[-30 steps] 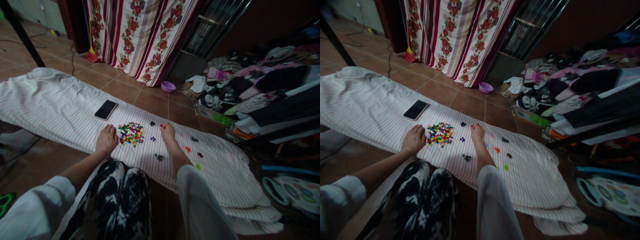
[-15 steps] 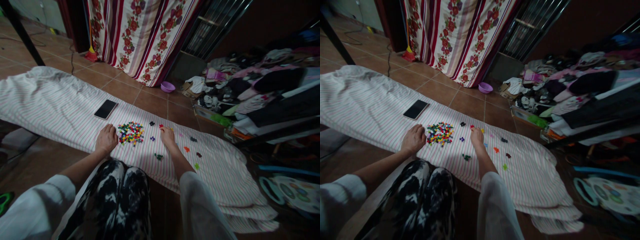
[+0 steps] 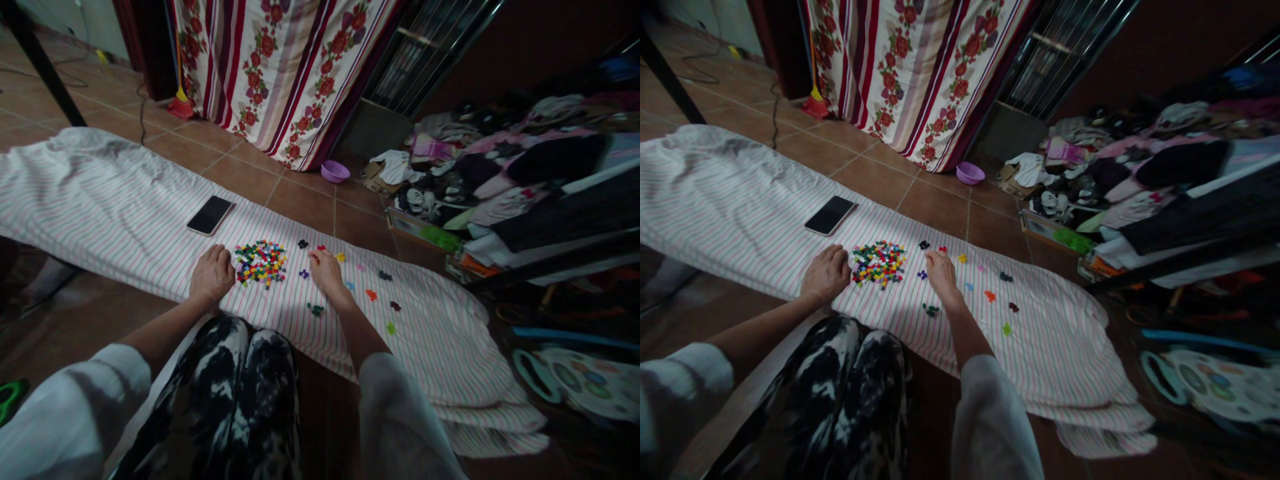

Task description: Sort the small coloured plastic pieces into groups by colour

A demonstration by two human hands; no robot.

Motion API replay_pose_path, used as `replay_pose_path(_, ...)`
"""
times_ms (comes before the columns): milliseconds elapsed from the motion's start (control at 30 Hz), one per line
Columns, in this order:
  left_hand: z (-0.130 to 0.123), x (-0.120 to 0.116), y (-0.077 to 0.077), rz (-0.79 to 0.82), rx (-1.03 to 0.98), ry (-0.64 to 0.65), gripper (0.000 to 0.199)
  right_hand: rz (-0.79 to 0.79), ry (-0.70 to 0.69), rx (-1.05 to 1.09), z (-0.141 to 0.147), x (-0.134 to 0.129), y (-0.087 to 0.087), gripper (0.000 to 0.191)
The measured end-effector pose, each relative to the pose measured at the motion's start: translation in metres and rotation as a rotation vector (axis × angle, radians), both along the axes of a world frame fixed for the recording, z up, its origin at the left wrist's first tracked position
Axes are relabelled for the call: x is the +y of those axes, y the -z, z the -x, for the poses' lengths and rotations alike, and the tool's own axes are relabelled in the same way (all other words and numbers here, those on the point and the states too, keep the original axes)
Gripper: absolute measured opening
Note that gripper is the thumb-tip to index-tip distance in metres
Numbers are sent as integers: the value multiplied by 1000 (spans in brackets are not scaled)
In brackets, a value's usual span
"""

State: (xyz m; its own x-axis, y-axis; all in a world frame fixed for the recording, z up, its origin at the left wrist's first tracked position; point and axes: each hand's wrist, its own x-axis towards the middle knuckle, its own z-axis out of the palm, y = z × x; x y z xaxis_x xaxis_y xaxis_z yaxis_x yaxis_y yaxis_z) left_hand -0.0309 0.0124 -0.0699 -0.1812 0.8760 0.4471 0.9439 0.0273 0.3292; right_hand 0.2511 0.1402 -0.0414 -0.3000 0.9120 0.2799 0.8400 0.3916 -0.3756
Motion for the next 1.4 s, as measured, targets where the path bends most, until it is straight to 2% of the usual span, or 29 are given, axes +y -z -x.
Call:
replay_pose_path(200,1,0,1,-13,-14,3,28,76,-222,53,21,-26,-7,22)
replay_pose_path(333,1,0,1,-14,-15,0,28,129,-276,7,31,-39,-7,23)
replay_pose_path(500,0,0,-2,5,-11,0,29,155,-279,-63,39,-44,0,24)
replay_pose_path(767,0,-1,-5,4,-7,5,25,137,-233,-48,44,-47,3,22)
replay_pose_path(1000,1,-2,-7,4,26,16,24,97,-222,76,40,-48,6,22)
replay_pose_path(1200,2,-1,-4,-6,30,18,25,89,-157,202,25,-46,-1,21)
replay_pose_path(1400,2,-1,-5,3,37,23,24,190,-88,369,16,-48,-7,19)
